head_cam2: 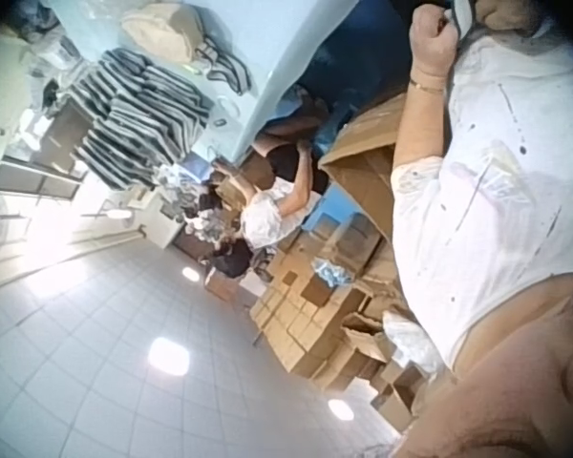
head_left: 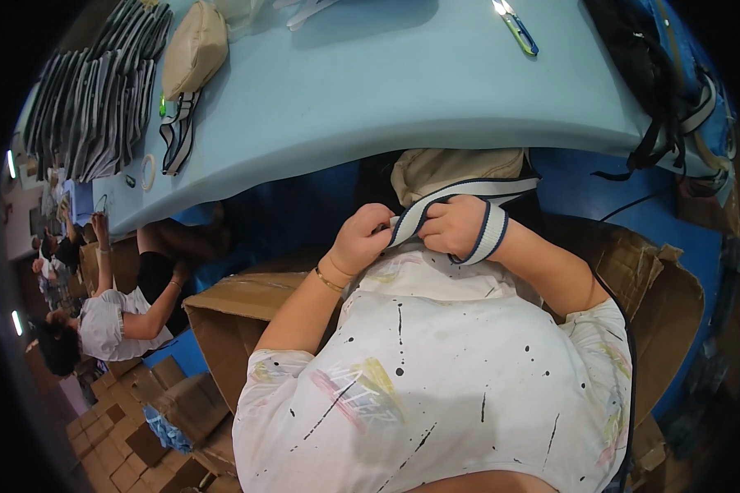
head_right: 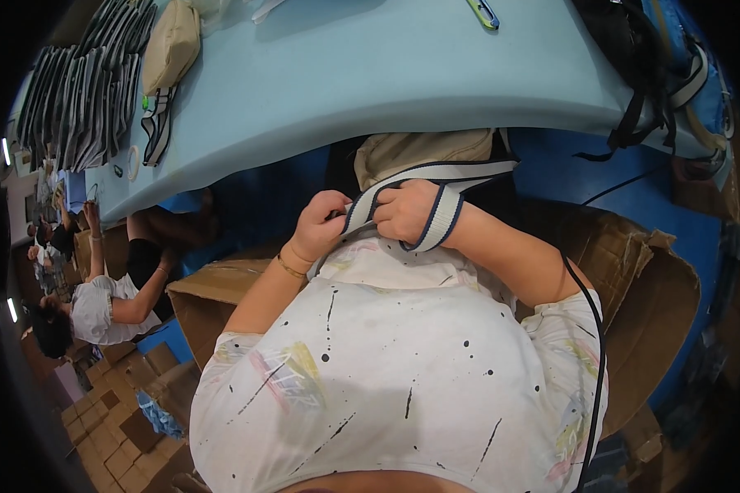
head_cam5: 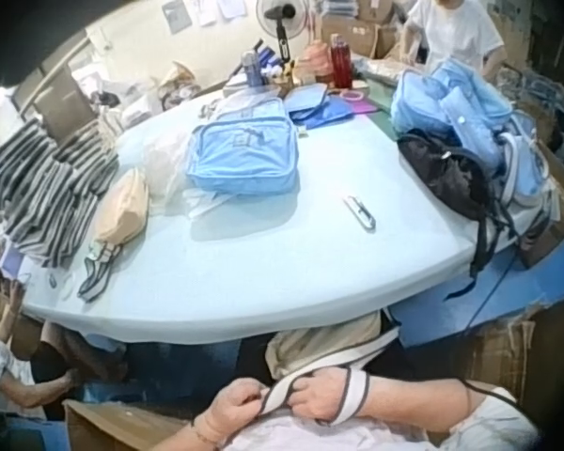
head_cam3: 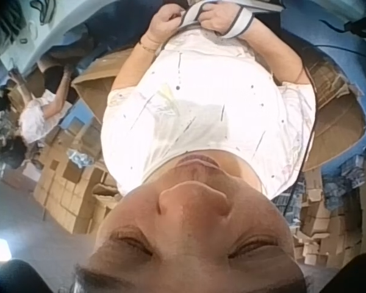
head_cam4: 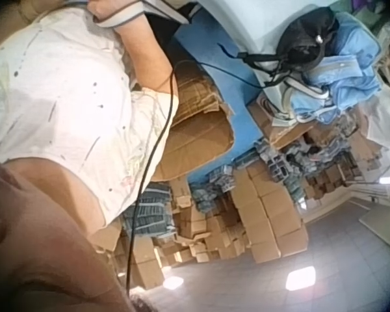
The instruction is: Inspecting a small crossbody bag, trimming loose threads with snips, and checking the shoulder strap.
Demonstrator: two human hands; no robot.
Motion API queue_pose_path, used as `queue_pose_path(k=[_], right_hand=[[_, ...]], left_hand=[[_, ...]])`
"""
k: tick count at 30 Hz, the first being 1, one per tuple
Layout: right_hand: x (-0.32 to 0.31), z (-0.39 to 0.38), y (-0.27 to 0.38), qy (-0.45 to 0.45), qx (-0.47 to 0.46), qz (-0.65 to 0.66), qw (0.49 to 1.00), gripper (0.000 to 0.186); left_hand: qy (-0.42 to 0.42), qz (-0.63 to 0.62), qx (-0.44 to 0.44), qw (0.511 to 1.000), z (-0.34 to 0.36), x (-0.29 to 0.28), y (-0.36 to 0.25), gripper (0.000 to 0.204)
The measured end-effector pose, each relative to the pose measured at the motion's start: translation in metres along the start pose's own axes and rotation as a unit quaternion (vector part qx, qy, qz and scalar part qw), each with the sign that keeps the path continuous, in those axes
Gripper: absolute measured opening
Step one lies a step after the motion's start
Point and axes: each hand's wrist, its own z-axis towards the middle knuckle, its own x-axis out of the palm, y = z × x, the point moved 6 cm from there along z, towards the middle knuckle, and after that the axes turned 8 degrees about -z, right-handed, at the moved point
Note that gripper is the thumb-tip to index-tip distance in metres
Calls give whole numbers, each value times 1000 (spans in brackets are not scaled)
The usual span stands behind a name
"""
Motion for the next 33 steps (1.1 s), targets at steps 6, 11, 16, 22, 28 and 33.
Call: queue_pose_path(k=[6, 11, 16, 22, 28, 33], right_hand=[[-75, -4, -5, -217, -51, 49, 974, 9], [-69, -1, 2, -265, -74, 98, 956, 9], [-10, -5, -1, -221, 98, 268, 933, 18], [9, -16, 7, -136, 140, 305, 932, 26], [14, -111, -15, -117, 283, 449, 840, 40], [40, -235, -75, -97, 618, 140, 767, 19]], left_hand=[[-14, 77, 225, 971, 38, -48, -87, 17], [47, -69, 34, 996, 56, -52, -79, 19], [11, -488, -205, 848, 30, -12, -23, 21], [85, -214, -185, 956, 1, 1, 4, 29], [118, -105, -138, 978, 17, 9, -26, 32], [183, 42, -55, 981, 33, 7, -40, 42]])
